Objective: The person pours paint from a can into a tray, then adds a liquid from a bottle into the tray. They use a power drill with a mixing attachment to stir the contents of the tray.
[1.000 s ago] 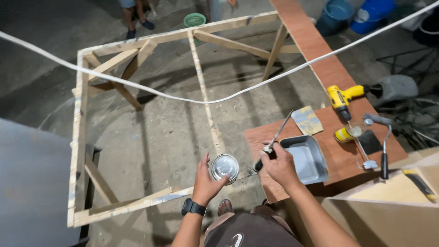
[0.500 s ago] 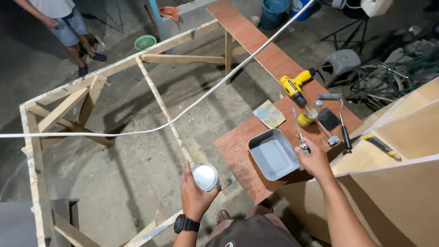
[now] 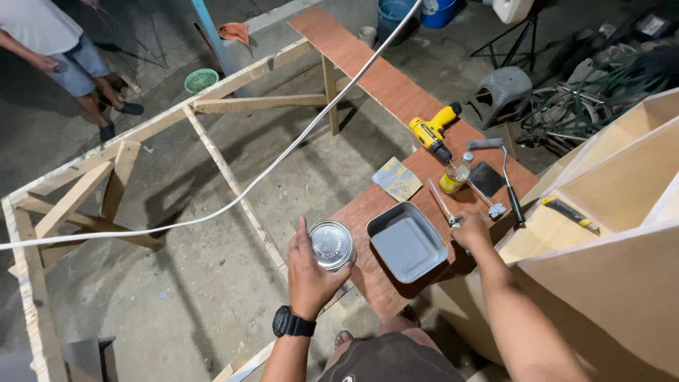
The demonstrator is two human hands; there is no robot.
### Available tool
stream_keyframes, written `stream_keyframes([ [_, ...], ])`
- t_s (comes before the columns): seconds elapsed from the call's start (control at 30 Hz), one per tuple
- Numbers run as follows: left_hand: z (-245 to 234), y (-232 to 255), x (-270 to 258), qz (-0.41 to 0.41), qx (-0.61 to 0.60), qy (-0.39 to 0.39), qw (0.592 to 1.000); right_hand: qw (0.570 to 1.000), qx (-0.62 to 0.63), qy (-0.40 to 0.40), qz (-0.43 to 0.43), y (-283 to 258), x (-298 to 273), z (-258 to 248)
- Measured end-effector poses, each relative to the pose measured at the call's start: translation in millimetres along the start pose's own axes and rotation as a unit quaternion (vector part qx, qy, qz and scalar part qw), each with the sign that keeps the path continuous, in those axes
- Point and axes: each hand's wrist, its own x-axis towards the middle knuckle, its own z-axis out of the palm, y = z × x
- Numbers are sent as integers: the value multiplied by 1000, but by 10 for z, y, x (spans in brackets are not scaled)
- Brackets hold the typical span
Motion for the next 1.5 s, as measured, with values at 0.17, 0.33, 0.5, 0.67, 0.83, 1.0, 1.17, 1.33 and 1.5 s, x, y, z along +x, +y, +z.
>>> stream_keyframes([
  [0.17,102,186,172,32,-8,-12,999,997,55,-24,44,-148,15,21],
  [0.33,223,314,312,27,-32,-41,998,997,70,0,26,-356,-91,-78],
  [0.5,372,373,435,78,-29,-53,995,995,86,-12,57,-511,-27,-175],
  [0.67,573,440,599,85,-69,-79,991,990,112,89,9,-129,158,125],
  [0.83,673,709,772,110,-114,-92,983,947,138,277,-86,-306,-589,-169],
  [1.0,885,874,837,149,-155,-112,970,922,265,271,-77,-452,-1497,-456],
  [1.17,1081,986,847,152,-191,-149,958,916,298,254,-90,-357,-1879,-432],
  [1.33,1410,1192,858,174,-189,-171,951,911,322,256,-34,-319,-2174,-480],
  [1.5,1901,1441,937,287,-216,-214,909,885,263,345,-169,-452,-2585,-888],
])
